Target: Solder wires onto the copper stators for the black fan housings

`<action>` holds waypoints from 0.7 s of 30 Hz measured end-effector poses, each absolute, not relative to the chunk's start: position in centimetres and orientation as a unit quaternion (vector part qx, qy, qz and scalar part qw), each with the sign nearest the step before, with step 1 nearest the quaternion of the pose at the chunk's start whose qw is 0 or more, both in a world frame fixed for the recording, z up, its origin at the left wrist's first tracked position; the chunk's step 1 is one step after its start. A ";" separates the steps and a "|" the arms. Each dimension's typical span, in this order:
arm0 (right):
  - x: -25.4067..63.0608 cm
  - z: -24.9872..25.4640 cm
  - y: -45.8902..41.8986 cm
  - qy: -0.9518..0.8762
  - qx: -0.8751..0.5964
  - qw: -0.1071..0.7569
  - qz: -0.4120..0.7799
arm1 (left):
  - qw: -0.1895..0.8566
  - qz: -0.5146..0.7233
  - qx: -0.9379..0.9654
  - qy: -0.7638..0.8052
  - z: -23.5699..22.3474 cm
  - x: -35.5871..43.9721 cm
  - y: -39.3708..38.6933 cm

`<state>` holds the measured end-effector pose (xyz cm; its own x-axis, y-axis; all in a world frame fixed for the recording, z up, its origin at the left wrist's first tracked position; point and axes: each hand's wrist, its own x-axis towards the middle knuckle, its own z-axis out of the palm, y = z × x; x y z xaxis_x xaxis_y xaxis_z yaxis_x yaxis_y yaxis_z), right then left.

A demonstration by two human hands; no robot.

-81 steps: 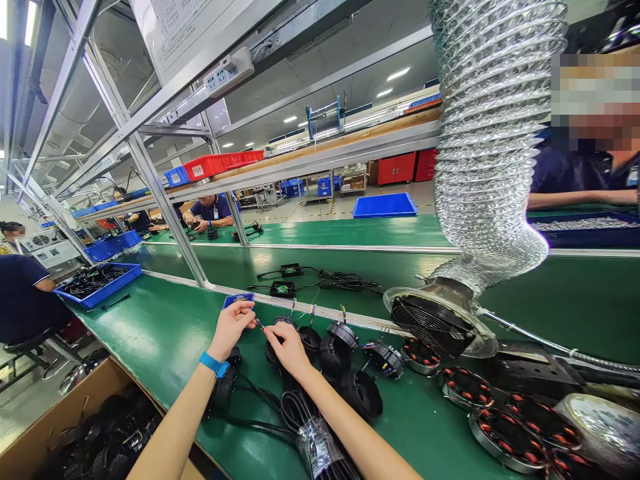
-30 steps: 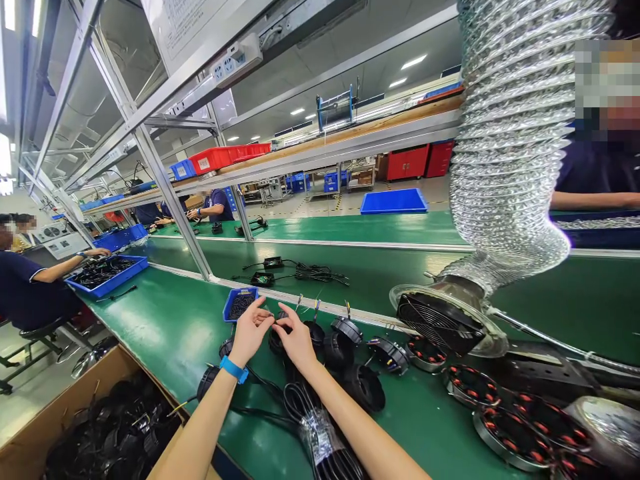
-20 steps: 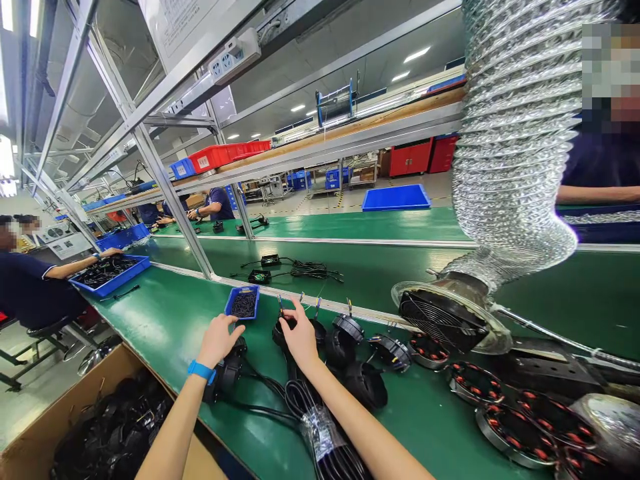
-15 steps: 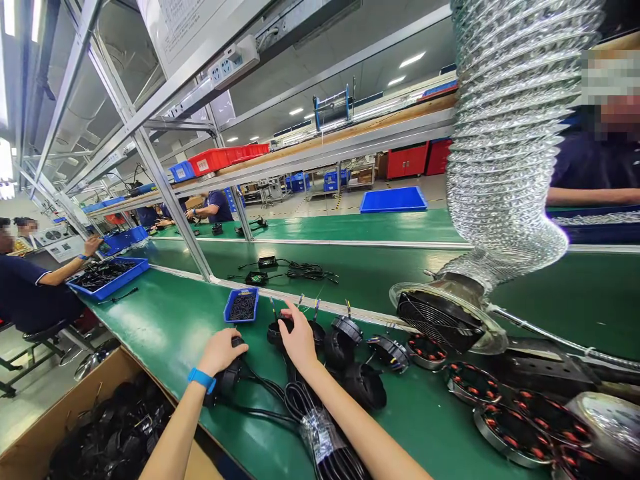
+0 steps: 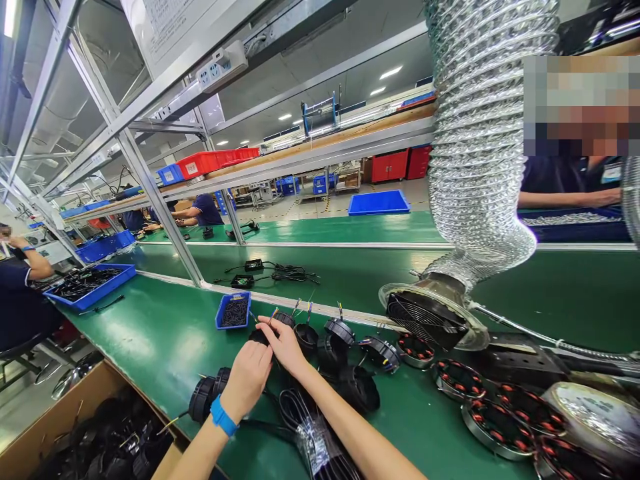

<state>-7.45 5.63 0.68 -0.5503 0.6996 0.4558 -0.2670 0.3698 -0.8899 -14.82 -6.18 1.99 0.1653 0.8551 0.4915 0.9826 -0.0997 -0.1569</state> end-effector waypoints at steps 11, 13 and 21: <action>-6.4 1.8 4.4 -0.791 -0.134 0.501 0.323 | 0.160 -0.389 -0.594 -0.685 7.7 -19.7 -5.3; -6.3 2.0 4.1 -0.828 -0.112 0.483 0.261 | 0.131 -0.290 -0.549 -0.773 8.3 -22.6 -3.5; -6.5 1.5 3.9 -0.873 -0.087 0.468 0.108 | 0.027 -0.095 -0.506 -0.857 4.9 -29.0 2.8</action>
